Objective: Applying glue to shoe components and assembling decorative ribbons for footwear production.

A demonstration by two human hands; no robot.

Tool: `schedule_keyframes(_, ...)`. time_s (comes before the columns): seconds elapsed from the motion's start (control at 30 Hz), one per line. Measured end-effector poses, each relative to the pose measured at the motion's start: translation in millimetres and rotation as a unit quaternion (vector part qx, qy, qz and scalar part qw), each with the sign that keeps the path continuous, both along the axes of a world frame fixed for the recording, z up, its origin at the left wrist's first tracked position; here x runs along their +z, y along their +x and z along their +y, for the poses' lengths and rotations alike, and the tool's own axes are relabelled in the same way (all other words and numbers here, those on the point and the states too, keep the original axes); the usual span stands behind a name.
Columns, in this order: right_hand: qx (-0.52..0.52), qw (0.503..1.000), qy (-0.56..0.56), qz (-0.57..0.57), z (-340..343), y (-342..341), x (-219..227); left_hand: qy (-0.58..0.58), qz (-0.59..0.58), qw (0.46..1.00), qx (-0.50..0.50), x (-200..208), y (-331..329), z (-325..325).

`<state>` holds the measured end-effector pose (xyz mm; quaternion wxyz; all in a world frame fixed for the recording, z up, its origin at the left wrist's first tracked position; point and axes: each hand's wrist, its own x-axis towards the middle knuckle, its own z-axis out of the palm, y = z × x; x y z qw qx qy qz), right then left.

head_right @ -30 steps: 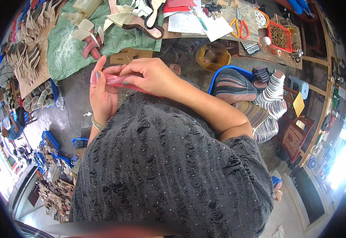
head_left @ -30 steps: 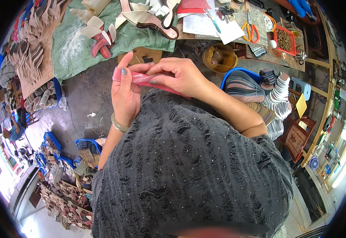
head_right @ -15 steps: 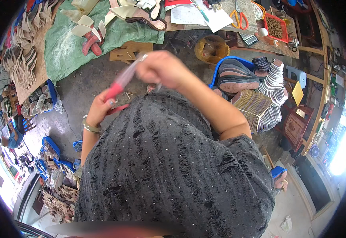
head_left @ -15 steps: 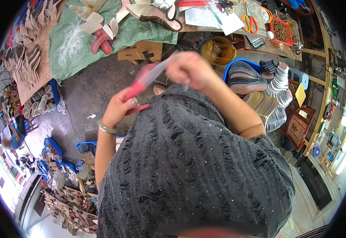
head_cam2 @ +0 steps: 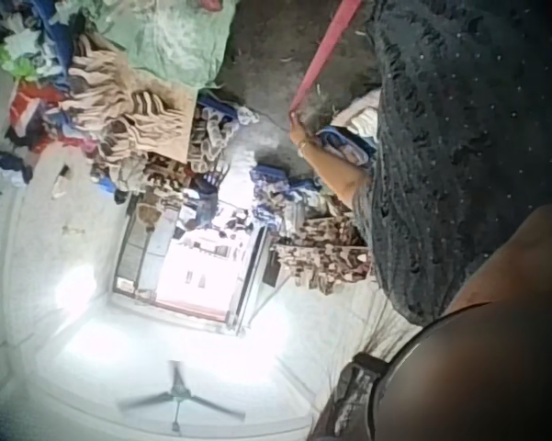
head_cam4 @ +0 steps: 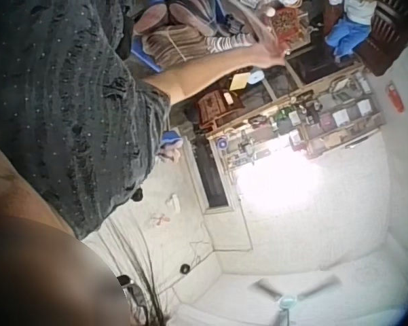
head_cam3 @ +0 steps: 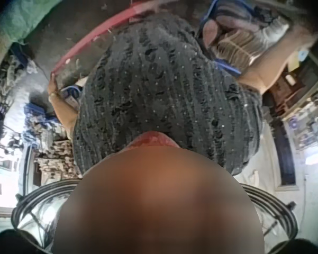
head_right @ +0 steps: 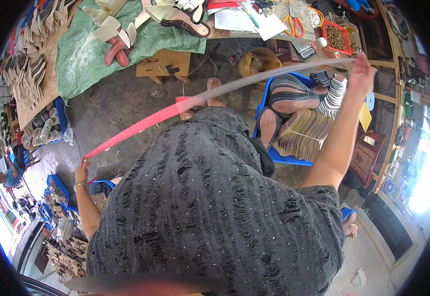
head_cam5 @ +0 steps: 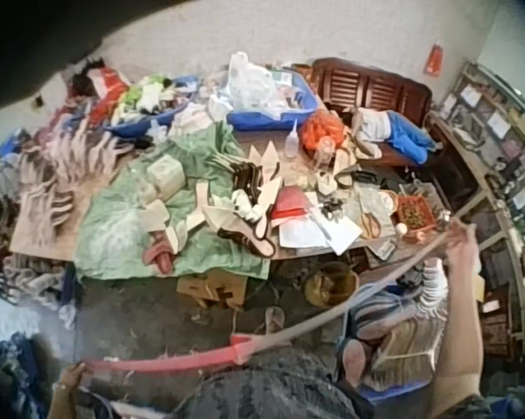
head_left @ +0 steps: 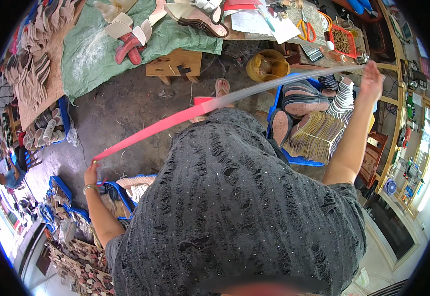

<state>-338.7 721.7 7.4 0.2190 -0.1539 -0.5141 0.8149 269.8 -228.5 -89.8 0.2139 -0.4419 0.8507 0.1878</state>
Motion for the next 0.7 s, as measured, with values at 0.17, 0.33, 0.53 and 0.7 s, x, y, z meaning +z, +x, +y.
schedule_keyframes(0.17, -0.123, 0.974, 0.186, 0.028, 91, -11, 46, -0.186, -0.029, 0.972, 0.140, 37, 55, -70)
schedule_keyframes(0.33, -0.134, 0.969, 0.203, 0.036, 94, -11, 72, -0.231, -0.110, 0.951, 0.171, 57, 48, -83)
schedule_keyframes(0.53, -0.043, 0.959, 0.191, 0.204, 93, 0, 148, -0.249, -0.133, 0.943, 0.177, 39, 50, -87)
schedule_keyframes(0.7, -0.059, 0.962, 0.129, 0.235, 109, -12, 208, -0.237, -0.150, 0.952, 0.122, 18, 71, -80)
